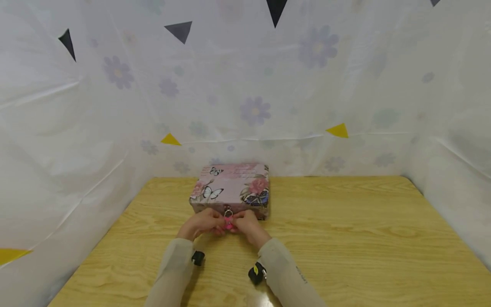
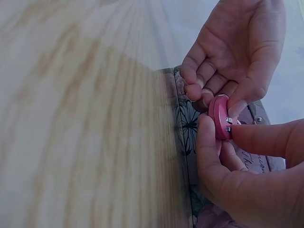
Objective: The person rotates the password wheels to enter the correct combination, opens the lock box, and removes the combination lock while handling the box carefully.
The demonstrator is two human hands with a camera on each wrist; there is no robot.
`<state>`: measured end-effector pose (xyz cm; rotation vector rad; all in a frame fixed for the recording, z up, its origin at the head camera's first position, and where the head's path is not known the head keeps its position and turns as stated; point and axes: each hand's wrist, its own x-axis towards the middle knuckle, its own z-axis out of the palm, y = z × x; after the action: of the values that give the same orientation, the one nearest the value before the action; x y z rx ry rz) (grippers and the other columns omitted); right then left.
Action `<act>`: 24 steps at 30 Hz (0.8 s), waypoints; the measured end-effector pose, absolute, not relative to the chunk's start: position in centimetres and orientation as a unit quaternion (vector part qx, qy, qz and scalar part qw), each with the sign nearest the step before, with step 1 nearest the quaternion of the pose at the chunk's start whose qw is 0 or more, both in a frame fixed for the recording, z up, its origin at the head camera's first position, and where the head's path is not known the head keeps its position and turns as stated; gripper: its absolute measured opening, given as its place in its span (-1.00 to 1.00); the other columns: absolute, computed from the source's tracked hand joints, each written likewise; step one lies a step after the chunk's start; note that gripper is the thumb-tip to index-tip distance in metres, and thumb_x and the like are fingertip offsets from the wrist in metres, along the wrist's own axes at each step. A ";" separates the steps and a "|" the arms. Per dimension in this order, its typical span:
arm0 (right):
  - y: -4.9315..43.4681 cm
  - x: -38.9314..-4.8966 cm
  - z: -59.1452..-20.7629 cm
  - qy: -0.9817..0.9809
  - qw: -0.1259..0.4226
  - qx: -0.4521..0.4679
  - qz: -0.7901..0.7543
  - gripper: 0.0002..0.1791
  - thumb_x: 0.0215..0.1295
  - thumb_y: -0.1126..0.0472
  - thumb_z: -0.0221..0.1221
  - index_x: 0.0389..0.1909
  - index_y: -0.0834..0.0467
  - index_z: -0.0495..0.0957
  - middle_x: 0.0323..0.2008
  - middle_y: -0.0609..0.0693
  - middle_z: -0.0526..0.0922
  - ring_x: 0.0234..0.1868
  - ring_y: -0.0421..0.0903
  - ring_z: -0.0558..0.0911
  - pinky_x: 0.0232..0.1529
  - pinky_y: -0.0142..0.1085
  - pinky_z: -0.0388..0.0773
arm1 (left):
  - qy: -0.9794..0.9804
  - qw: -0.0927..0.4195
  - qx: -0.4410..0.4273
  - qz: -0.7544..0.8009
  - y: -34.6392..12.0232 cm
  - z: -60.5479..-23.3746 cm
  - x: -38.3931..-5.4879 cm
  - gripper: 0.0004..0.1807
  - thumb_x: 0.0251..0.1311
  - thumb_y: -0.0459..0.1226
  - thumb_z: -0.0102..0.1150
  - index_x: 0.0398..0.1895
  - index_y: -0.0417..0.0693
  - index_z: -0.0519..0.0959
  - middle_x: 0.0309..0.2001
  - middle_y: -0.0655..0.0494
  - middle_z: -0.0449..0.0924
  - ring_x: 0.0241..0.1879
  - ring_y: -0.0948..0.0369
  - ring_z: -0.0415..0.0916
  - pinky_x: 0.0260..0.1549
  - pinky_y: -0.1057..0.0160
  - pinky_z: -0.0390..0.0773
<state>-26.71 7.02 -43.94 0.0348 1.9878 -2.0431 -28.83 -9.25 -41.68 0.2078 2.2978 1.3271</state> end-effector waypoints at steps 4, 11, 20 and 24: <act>7.1 -26.7 -43.9 0.682 0.146 0.015 -0.716 -0.78 0.32 0.51 0.02 -0.11 0.61 0.45 -0.30 0.22 0.59 -0.41 -0.12 0.60 -0.21 -0.20 0.65 | 0.830 0.246 0.082 0.495 -9.4 -41.7 -28.9 -0.79 0.25 -0.39 0.11 -0.26 -0.45 0.61 -0.38 -0.23 0.68 -0.41 0.08 0.65 -0.31 0.15 0.65; 7.1 -26.7 -43.9 0.678 0.146 0.017 -0.720 -0.77 0.31 0.51 0.04 -0.11 0.62 0.44 -0.30 0.24 0.59 -0.43 -0.13 0.61 -0.20 -0.20 0.66 | 0.809 0.257 0.100 0.518 -9.9 -41.7 -29.1 -0.74 0.27 -0.38 0.04 -0.24 -0.52 0.57 -0.40 -0.27 0.65 -0.42 0.08 0.65 -0.28 0.11 0.66; 7.0 -26.7 -43.9 0.678 0.140 0.017 -0.721 -0.80 0.31 0.51 0.05 -0.15 0.61 0.46 -0.35 0.20 0.58 -0.45 -0.13 0.61 -0.22 -0.20 0.66 | 0.797 0.231 0.073 0.553 -9.8 -41.7 -29.1 -0.73 0.36 -0.34 -0.05 -0.14 -0.46 0.52 -0.43 -0.15 0.62 -0.43 0.08 0.64 -0.28 0.06 0.65; 7.0 -26.7 -43.8 0.679 0.141 0.021 -0.721 -0.81 0.30 0.52 0.04 -0.16 0.60 0.46 -0.33 0.21 0.57 -0.45 -0.12 0.61 -0.24 -0.21 0.66 | 0.804 0.207 0.065 0.553 -9.7 -41.5 -29.0 -0.71 0.39 -0.35 -0.06 -0.12 -0.47 0.55 -0.44 -0.09 0.63 -0.44 0.09 0.64 -0.27 0.04 0.65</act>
<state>-26.67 7.00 -43.83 0.0609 1.9588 -2.0802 -28.98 -9.66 -41.52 0.1799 2.2405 1.5411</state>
